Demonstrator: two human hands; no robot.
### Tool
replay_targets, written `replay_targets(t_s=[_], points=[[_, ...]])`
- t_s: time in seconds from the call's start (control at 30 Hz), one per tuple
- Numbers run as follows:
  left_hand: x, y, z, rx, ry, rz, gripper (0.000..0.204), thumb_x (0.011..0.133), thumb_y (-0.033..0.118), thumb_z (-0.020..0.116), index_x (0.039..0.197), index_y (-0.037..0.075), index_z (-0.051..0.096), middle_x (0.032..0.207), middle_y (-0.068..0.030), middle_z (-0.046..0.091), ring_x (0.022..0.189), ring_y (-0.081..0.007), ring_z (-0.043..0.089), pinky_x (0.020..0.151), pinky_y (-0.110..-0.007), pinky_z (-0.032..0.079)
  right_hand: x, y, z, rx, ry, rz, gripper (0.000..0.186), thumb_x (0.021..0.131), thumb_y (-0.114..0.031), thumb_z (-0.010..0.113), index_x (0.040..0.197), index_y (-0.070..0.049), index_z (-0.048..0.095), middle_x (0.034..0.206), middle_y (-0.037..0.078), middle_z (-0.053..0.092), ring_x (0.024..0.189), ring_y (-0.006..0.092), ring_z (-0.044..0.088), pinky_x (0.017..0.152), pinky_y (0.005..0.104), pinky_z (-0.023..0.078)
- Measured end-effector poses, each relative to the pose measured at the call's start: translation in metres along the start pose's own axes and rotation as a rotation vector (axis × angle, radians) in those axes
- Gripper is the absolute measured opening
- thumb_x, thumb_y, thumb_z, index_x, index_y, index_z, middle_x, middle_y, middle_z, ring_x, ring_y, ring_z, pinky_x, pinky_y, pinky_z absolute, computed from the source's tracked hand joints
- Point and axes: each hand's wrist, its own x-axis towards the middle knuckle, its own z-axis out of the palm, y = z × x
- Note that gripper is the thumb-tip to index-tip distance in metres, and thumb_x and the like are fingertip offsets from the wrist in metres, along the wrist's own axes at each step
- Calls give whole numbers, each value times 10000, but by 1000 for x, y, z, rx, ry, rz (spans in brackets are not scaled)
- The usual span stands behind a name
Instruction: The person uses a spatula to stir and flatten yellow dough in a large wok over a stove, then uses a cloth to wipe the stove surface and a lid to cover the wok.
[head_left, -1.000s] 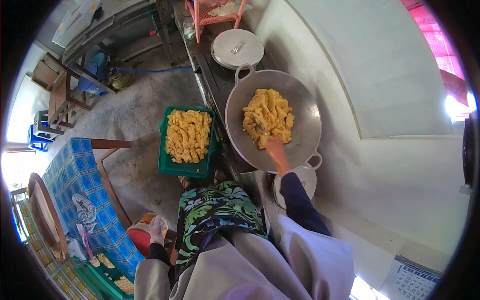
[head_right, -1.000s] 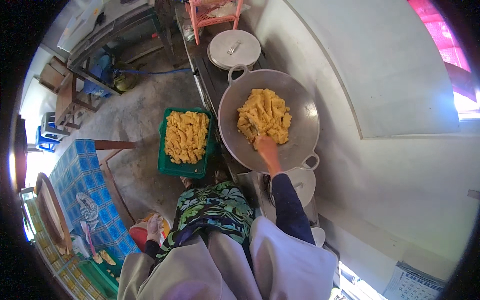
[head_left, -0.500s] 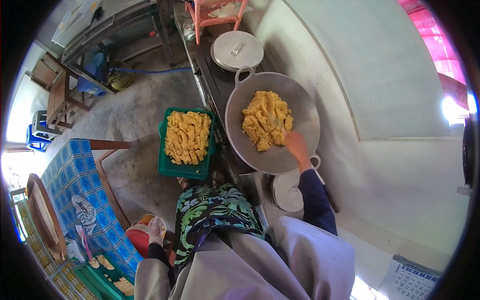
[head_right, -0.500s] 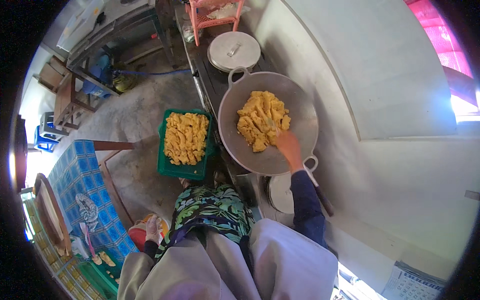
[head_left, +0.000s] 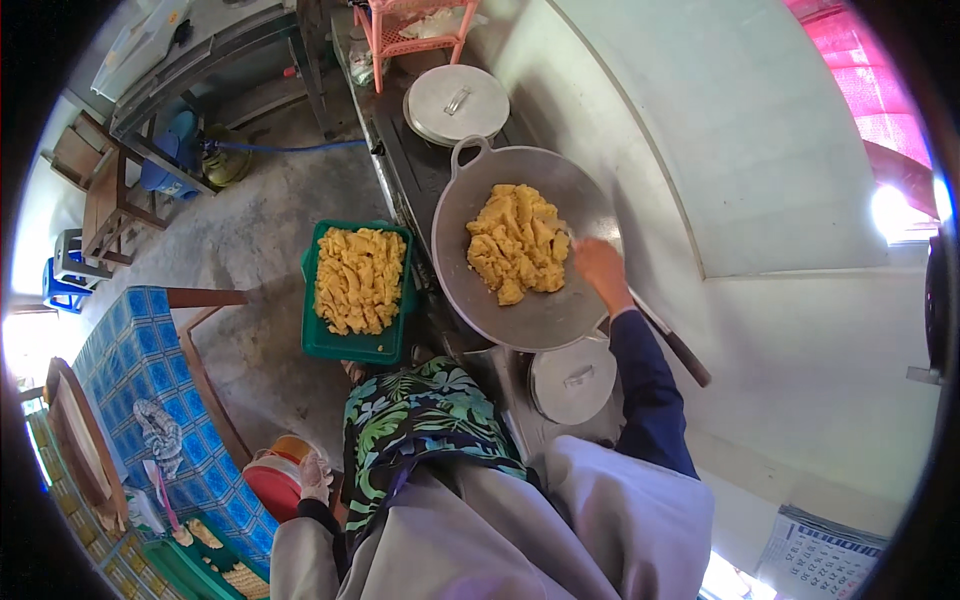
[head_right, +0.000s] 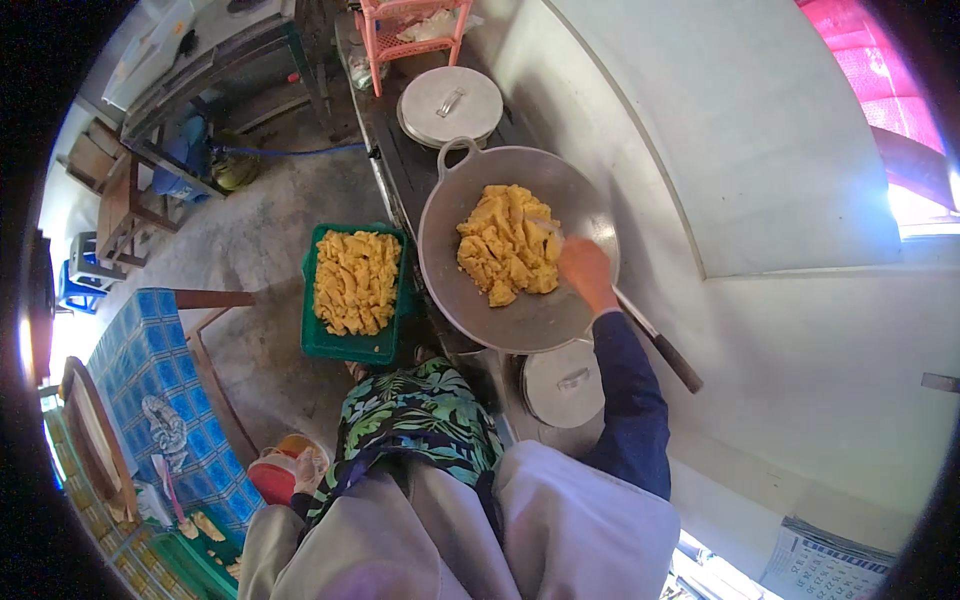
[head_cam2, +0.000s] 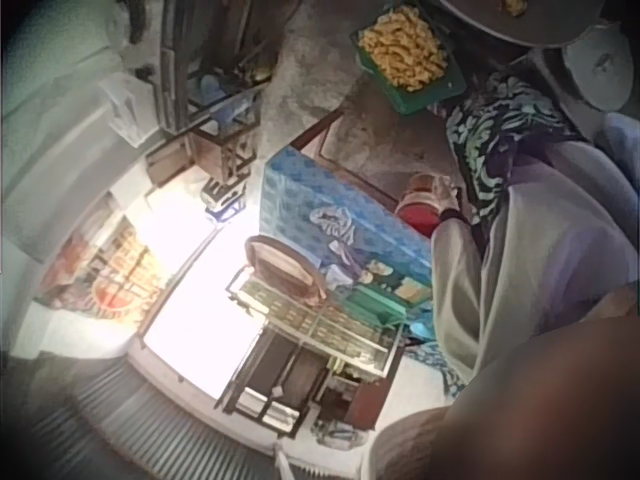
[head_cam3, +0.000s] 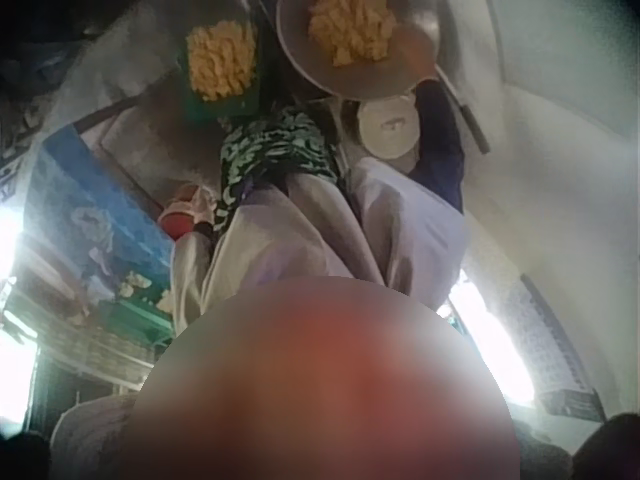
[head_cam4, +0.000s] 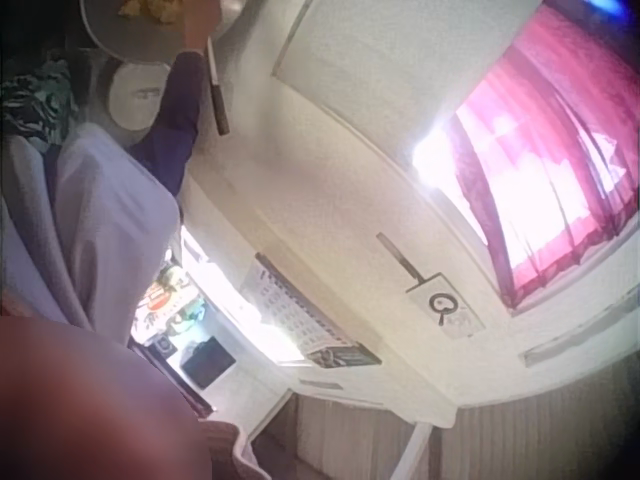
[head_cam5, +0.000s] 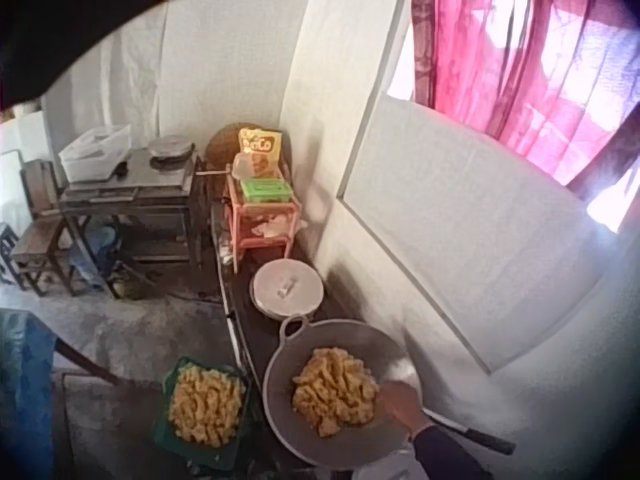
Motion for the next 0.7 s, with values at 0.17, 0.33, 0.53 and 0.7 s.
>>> replay_targets(t_s=[0.17,0.33,0.53,0.7], points=[[14,9,7,33,-59,-109,189,873,338,523,803,162,519,632,44,470,489,-91,440,422,-260,350,63,-22,0,19,224,-104,143,840,-184,486,841,-49,535,858,160,629,804,337,608,679,435,490],[29,43,-2,-17,47,67,165,851,338,554,846,173,538,667,38,525,493,-95,464,418,-247,348,46,-20,79,114,218,-77,164,849,-149,461,900,-9,530,877,188,606,756,357,597,642,446,477],[11,22,-6,-159,37,-25,150,885,279,501,795,160,514,609,44,472,473,-68,426,372,-217,280,4,20,122,123,205,-173,172,768,-133,494,838,0,576,853,198,577,752,382,582,652,453,474],[-12,-15,7,-339,132,-144,145,869,269,512,760,183,472,584,42,443,432,-82,392,342,-224,251,26,54,95,247,93,-22,249,821,-186,488,769,32,598,783,226,604,719,379,587,643,456,459]])
